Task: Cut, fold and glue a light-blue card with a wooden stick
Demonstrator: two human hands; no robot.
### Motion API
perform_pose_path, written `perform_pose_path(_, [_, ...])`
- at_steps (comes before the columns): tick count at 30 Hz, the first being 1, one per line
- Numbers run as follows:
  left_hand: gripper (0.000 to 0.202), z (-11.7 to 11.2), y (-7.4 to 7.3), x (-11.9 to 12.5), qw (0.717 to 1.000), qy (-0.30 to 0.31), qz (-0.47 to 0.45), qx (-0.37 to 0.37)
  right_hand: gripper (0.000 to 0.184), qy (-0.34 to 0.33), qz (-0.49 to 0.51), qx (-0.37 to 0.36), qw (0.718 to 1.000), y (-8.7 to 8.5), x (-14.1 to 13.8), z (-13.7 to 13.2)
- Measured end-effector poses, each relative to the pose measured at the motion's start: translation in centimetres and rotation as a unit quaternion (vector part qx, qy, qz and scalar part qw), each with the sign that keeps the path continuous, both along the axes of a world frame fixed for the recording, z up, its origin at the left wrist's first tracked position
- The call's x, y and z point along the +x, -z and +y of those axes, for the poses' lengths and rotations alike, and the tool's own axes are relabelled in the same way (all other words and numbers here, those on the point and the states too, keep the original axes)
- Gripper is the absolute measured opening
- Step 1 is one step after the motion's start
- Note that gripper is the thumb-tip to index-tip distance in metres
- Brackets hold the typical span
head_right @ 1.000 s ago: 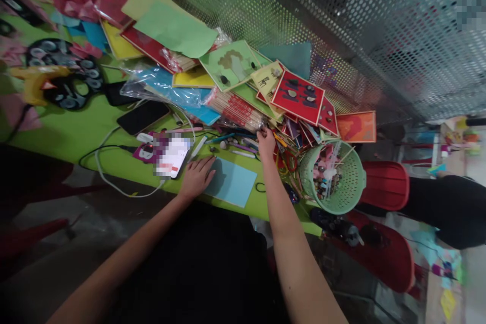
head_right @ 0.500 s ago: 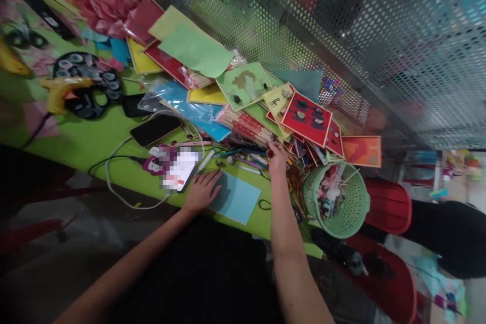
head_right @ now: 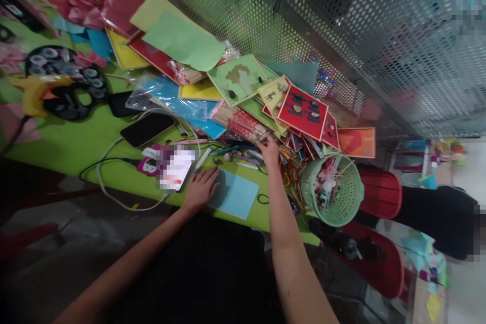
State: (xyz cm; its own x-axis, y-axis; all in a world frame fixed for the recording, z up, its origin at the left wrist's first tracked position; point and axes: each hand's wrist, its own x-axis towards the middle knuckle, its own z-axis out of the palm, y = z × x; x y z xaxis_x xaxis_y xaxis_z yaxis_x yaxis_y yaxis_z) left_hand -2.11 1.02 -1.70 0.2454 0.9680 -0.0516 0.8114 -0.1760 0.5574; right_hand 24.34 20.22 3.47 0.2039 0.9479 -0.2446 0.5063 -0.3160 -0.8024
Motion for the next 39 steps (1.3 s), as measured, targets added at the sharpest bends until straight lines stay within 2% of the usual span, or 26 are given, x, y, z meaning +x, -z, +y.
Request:
perform_pose_path(3, [0.049, 0.1, -0.2, 0.0, 1.0, -0.001, 0.002, -0.003, 0.022, -0.032, -0.129, 0.042, 0.99, -0.1, -0.1, 0.4])
perform_pose_path(7, [0.049, 0.3, -0.4, 0.1, 1.0, -0.004, 0.007, -0.009, 0.016, -0.063, -0.177, 0.076, 0.979, -0.1, -0.1, 0.4])
perform_pose_path(13, [0.05, 0.3, -0.5, 0.2, 1.0, -0.009, 0.002, 0.005, 0.018, -0.041, -0.127, 0.056, 0.989, -1.0, 1.2, -0.4])
perform_pose_path(17, [0.05, 0.3, -0.4, 0.3, 1.0, -0.021, -0.006, 0.014, 0.031, -0.019, -0.048, 0.051, 0.997, -1.7, 2.8, -0.7])
perform_pose_path(21, [0.05, 0.2, -0.2, 0.5, 0.999, -0.026, -0.009, 0.025, 0.044, 0.006, 0.048, 0.029, 0.998, -1.6, 3.2, -1.2])
perform_pose_path(27, [0.05, 0.2, -0.4, 0.5, 0.999, -0.026, -0.003, 0.04, 0.047, 0.089, 0.086, 0.02, 0.992, -1.8, 4.3, -3.7])
perform_pose_path(31, [0.049, 0.3, -0.5, 0.5, 0.999, -0.026, -0.004, 0.04, 0.052, 0.137, 0.028, 0.011, 0.99, -4.2, 7.7, -6.8])
perform_pose_path(36, [0.048, 0.3, -0.6, 0.5, 0.999, -0.028, -0.005, 0.043, 0.048, 0.144, -0.077, 0.03, 0.986, -9.6, 12.5, -10.7])
perform_pose_path(39, [0.049, 0.3, -0.6, 0.6, 0.998, -0.029, -0.007, 0.046, 0.043, 0.141, -0.099, 0.048, 0.984, -12.5, 13.7, -12.1])
